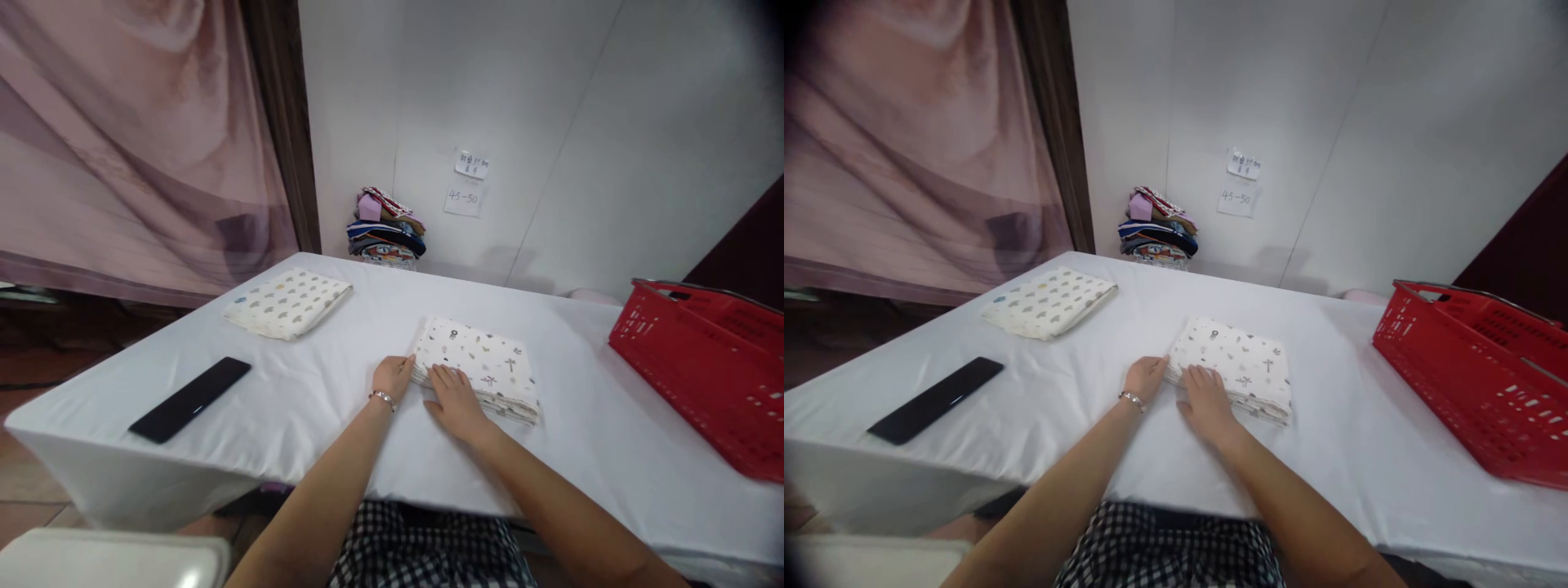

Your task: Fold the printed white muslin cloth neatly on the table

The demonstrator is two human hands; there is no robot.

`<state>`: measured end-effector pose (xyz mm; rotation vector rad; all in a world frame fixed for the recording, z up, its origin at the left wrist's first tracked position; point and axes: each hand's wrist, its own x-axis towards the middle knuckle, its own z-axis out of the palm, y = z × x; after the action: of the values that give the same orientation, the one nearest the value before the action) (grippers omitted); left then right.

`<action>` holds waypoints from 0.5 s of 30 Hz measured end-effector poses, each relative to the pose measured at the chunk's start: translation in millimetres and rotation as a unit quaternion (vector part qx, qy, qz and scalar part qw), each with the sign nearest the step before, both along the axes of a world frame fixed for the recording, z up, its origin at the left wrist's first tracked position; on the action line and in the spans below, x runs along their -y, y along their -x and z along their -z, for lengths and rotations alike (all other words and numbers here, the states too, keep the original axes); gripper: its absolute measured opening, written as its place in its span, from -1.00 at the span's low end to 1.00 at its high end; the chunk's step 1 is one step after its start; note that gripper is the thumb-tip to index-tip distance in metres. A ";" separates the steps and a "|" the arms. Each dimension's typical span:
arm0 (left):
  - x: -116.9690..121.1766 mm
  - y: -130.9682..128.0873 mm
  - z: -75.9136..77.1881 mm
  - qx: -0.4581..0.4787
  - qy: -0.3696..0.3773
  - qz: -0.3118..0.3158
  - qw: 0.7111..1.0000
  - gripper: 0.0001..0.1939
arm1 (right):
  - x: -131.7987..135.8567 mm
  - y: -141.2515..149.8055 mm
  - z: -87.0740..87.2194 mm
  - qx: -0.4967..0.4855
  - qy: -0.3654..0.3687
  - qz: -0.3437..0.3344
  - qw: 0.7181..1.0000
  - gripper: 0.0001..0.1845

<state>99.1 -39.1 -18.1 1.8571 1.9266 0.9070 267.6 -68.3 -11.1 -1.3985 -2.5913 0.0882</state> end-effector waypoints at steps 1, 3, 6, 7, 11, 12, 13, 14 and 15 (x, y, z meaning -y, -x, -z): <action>-0.3 0.1 -0.4 0.003 0.001 0.003 1.000 -0.45 | -0.7 -0.8 -1.0 -0.002 0.003 -0.002 1.000 -0.37; -1.0 0.2 -1.1 0.009 0.004 0.004 1.000 -0.45 | -3.5 -0.9 -4.9 -0.010 0.011 -0.002 1.000 -0.37; -1.8 0.6 -1.5 0.013 0.003 -0.001 1.000 -0.45 | -7.4 6.2 -9.1 -0.021 0.019 -0.002 1.000 -0.37; -1.9 0.8 -1.4 0.015 0.001 -0.003 1.000 -0.45 | -7.7 10.1 -8.7 -0.020 0.021 -0.005 1.000 -0.37; -2.4 2.5 -0.8 0.040 0.004 -0.016 0.999 -0.45 | -2.9 22.6 0.2 -0.007 0.006 -0.010 1.000 -0.35; -2.7 2.9 -0.5 0.047 0.008 -0.019 0.999 -0.45 | -1.4 23.4 2.1 -0.006 0.001 -0.009 1.000 -0.36; -3.0 3.2 -0.1 0.053 0.012 -0.021 0.998 -0.45 | -0.5 23.1 3.1 -0.007 -0.001 -0.010 1.000 -0.36; -3.4 3.4 0.3 0.056 0.015 -0.022 0.998 -0.45 | -0.3 22.2 3.0 -0.009 0.002 -0.013 1.000 -0.35; -3.9 3.6 0.9 0.058 0.017 -0.022 0.998 -0.45 | -0.9 20.9 1.7 -0.011 0.010 -0.017 1.000 -0.35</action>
<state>95.6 -35.2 -19.0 1.7105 1.9081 0.9665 246.8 -67.3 -12.9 -1.3527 -2.6036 0.1354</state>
